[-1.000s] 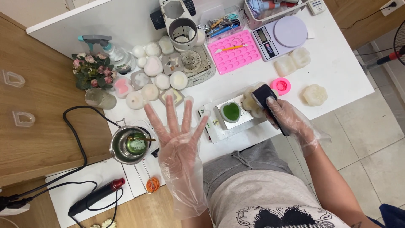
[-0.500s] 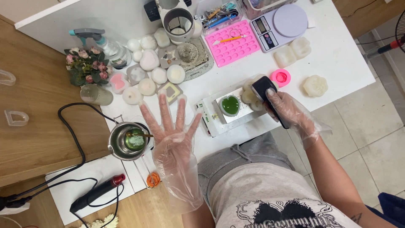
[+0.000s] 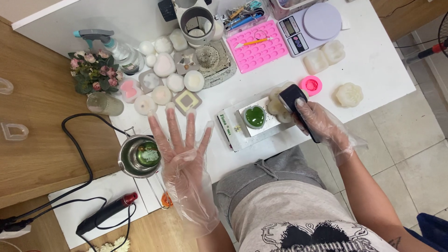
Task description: The recorder is preparing materials and using a heat gun to process wax molds at a workstation.
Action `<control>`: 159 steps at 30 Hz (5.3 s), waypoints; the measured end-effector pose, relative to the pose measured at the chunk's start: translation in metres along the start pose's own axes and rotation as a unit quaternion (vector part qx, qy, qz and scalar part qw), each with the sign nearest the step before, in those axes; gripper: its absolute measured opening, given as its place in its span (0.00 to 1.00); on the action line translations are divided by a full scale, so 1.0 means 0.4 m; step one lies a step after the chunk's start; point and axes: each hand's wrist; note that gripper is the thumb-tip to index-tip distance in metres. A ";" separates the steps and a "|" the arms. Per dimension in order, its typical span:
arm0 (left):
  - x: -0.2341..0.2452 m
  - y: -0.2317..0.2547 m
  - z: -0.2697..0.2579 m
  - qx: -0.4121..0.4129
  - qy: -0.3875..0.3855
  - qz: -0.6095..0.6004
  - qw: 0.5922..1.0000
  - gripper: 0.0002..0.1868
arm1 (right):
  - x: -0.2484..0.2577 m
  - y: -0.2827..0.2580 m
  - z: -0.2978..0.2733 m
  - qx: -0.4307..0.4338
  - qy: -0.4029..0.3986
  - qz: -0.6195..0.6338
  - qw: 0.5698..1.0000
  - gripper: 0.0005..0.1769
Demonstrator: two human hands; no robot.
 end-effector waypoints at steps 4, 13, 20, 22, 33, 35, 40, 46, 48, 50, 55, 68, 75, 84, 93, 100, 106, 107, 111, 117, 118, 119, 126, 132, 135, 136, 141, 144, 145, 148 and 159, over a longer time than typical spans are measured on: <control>0.005 -0.010 0.000 -0.001 -0.006 -0.002 1.000 0.64 | 0.002 -0.002 -0.003 0.002 -0.003 0.004 1.000 0.47; -0.006 -0.011 0.005 0.020 0.016 -0.014 1.000 0.59 | 0.006 0.010 0.001 0.003 0.001 0.004 1.000 0.45; 0.006 -0.024 0.000 0.061 -0.016 -0.028 0.998 0.68 | 0.009 0.016 0.001 0.004 -0.001 -0.007 1.000 0.44; 0.026 -0.029 0.007 0.066 -0.038 -0.067 0.995 0.66 | 0.009 0.015 0.003 0.011 -0.002 -0.010 1.000 0.45; 0.133 -0.190 0.044 0.194 0.126 0.389 0.892 0.70 | 0.012 0.005 -0.001 0.021 -0.010 -0.016 1.000 0.45; 0.134 -0.214 0.031 0.198 0.061 0.446 0.871 0.78 | 0.015 0.010 0.004 0.025 -0.015 -0.018 0.999 0.45; 0.223 -0.302 0.014 0.156 -0.061 0.576 0.800 0.81 | 0.006 -0.011 -0.012 0.010 -0.009 -0.026 1.000 0.45; 0.224 -0.340 0.051 0.097 -0.154 0.726 0.663 0.81 | 0.009 -0.007 -0.004 0.019 -0.017 -0.017 1.000 0.45; 0.212 -0.347 0.062 0.083 -0.167 0.738 0.649 0.80 | 0.013 -0.001 0.000 0.019 -0.020 -0.010 1.000 0.45; 0.210 -0.352 0.067 0.100 -0.164 0.744 0.640 0.78 | 0.014 0.011 0.004 0.021 -0.017 -0.013 1.000 0.46; 0.211 -0.360 0.074 0.134 -0.158 0.750 0.628 0.76 | 0.018 0.008 0.007 0.016 -0.015 -0.013 1.000 0.46; 0.235 -0.361 0.096 0.152 -0.160 0.757 0.615 0.67 | 0.023 0.018 0.016 0.000 -0.011 -0.012 1.000 0.46; 0.237 -0.355 0.100 0.143 -0.166 0.758 0.615 0.67 | 0.025 0.002 0.008 0.005 -0.019 -0.024 1.000 0.46; 0.250 -0.367 0.102 0.123 -0.164 0.769 0.606 0.64 | 0.022 0.028 0.014 0.010 -0.012 -0.038 0.999 0.46; 0.272 -0.379 0.091 0.087 -0.153 0.772 0.610 0.61 | 0.016 0.026 0.004 0.017 -0.005 -0.069 0.997 0.46; 0.274 -0.385 0.091 0.076 -0.156 0.774 0.609 0.60 | 0.012 0.004 -0.005 0.022 -0.007 -0.058 0.998 0.44; 0.271 -0.399 0.092 0.076 -0.145 0.788 0.593 0.61 | 0.018 0.029 0.003 0.035 -0.013 -0.027 0.999 0.43; 0.273 -0.401 0.090 0.077 -0.141 0.790 0.592 0.61 | 0.017 0.027 0.001 0.038 -0.014 -0.027 0.999 0.43; 0.278 -0.402 0.086 0.071 -0.140 0.790 0.592 0.60 | 0.016 0.007 -0.012 0.044 -0.014 -0.042 0.998 0.44; 0.282 -0.401 0.088 0.078 -0.145 0.790 0.590 0.61 | 0.010 -0.004 -0.018 0.049 -0.010 -0.061 0.997 0.44; 0.285 -0.402 0.085 0.076 -0.147 0.791 0.589 0.61 | 0.009 0.001 -0.019 0.050 -0.010 -0.051 0.997 0.44; 0.287 -0.402 0.086 0.074 -0.150 0.793 0.586 0.61 | 0.008 0.003 -0.017 0.051 -0.009 -0.042 0.998 0.43; 0.300 -0.421 0.082 0.073 -0.143 0.787 0.596 0.61 | 0.014 0.052 0.004 0.054 -0.001 -0.021 0.998 0.43; 0.320 -0.428 0.085 0.068 -0.147 0.789 0.593 0.63 | 0.002 0.012 -0.007 0.025 0.010 -0.013 1.000 0.42; 0.320 -0.426 0.089 0.068 -0.145 0.782 0.602 0.63 | 0.004 0.020 -0.002 0.034 0.008 -0.021 0.999 0.44; 0.323 -0.424 0.094 0.068 -0.145 0.785 0.599 0.63 | 0.004 0.026 0.004 0.035 0.010 -0.023 0.999 0.45; 0.344 -0.440 0.083 0.049 -0.140 0.789 0.596 0.63 | 0.010 0.036 0.007 0.020 0.010 -0.034 0.999 0.46; 0.342 -0.435 0.093 0.049 -0.139 0.792 0.593 0.63 | 0.008 0.030 0.012 0.021 0.008 -0.029 0.999 0.46; 0.343 -0.434 0.087 0.053 -0.141 0.790 0.594 0.63 | 0.006 0.035 0.011 0.013 0.009 -0.025 1.000 0.46; 0.339 -0.436 0.086 0.056 -0.143 0.786 0.599 0.63 | 0.009 0.030 0.007 0.002 0.010 -0.024 1.000 0.46; 0.347 -0.445 0.085 0.048 -0.136 0.783 0.605 0.64 | 0.005 0.005 -0.001 0.007 0.011 -0.037 0.999 0.45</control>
Point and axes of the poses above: each hand's wrist, its own z-axis towards the middle knuckle, its own x-axis out of the back of the hand, y = z × x, and after that the axes turned 5 degrees about -y, right-handed
